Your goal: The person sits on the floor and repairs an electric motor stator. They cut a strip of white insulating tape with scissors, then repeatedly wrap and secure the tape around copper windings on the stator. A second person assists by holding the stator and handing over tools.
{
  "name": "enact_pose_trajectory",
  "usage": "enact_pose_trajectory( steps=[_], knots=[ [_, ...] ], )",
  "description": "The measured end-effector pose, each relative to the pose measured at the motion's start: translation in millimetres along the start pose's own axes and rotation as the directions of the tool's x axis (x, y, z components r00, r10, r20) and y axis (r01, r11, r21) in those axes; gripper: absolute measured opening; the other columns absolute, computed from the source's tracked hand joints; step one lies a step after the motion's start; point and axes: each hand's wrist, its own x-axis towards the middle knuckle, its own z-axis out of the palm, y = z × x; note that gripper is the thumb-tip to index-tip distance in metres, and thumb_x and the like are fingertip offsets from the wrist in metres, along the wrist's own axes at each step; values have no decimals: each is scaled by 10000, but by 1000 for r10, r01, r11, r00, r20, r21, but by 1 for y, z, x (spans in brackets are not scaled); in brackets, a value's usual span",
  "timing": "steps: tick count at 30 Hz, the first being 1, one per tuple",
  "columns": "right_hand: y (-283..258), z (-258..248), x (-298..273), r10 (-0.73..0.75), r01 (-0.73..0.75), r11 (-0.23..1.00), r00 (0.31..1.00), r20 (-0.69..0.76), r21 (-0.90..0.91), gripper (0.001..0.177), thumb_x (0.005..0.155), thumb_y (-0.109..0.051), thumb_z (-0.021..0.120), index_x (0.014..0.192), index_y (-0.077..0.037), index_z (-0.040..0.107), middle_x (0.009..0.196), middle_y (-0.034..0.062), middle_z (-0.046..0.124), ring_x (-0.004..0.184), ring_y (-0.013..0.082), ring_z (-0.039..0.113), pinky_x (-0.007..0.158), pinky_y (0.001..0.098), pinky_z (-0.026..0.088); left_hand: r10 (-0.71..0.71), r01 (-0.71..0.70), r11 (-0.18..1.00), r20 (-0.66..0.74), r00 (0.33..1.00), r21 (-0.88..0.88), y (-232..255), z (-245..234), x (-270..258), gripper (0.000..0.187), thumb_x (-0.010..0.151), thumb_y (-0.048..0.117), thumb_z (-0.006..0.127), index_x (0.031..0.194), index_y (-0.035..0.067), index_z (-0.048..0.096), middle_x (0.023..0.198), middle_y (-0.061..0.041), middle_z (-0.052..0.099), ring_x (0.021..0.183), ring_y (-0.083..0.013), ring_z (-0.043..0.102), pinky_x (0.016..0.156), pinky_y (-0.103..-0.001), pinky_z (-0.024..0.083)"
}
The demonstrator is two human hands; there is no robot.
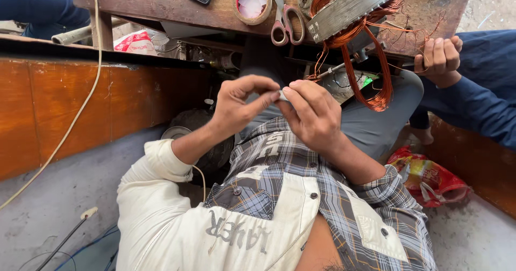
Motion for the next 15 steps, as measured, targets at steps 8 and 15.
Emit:
enact_pose_trajectory(
  steps=[8,15],
  knots=[
    [5,-16,-14,130,-125,982,991,-23,143,332,892,-48,866,1181,-1,709,1072,107,678,943,253,700,758,332,594,-77,91,994,192,978,-65,8,8,2,255,1008,44,708,1238,-38,637,1146,-90,735,1113,-148,723,984,-273,582],
    [6,-33,-26,215,-199,963,974,-73,180,304,869,-46,882,1113,-6,705,1001,93,670,863,232,676,718,340,574,74,-162,960,348,935,229,35,19,19,305,956,64,761,1235,-12,663,1105,-114,758,1051,-195,769,896,-296,622]
  ],
)
